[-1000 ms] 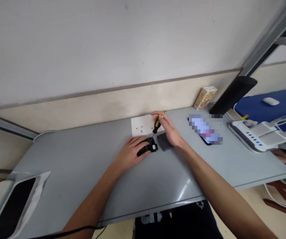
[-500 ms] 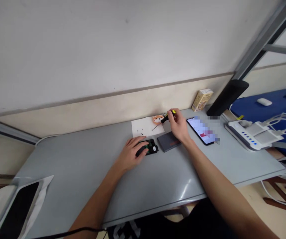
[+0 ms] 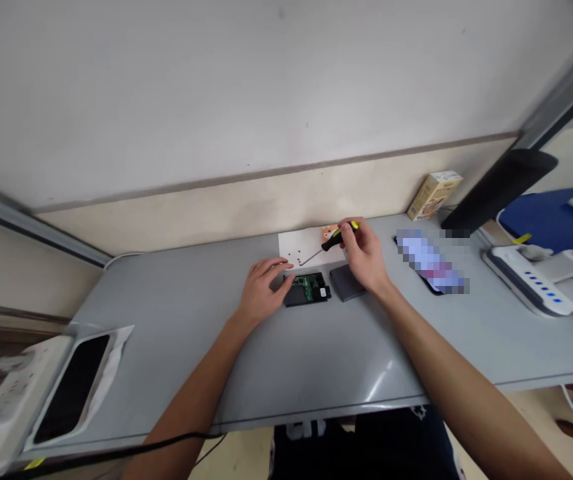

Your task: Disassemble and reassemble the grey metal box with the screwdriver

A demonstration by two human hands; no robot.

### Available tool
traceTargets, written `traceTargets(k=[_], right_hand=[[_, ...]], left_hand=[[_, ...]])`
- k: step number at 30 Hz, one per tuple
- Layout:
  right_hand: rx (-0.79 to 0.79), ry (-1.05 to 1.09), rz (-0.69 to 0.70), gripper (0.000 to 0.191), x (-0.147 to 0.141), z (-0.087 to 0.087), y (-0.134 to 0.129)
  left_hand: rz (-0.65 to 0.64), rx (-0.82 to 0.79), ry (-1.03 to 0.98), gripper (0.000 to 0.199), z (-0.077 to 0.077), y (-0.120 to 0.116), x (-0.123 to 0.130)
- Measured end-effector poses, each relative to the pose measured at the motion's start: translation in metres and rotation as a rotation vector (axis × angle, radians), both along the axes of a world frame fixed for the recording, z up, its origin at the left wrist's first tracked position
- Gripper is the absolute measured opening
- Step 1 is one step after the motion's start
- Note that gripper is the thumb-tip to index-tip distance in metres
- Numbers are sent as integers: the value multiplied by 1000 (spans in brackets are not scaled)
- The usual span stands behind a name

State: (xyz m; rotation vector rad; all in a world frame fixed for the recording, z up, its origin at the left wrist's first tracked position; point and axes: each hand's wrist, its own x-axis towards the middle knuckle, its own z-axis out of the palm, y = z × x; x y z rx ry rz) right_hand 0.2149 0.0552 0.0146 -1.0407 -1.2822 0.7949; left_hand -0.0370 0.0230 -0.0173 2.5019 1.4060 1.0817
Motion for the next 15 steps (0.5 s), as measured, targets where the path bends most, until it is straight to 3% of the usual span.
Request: traceTargets(k=[9, 15], right_hand=[[-7, 31, 41, 35, -9, -7, -2], [20, 36, 65, 34, -9, -6, -2]], left_hand=[[-57, -2, -35, 12, -6, 3, 2], [-37, -39, -65, 13, -2, 0, 3]])
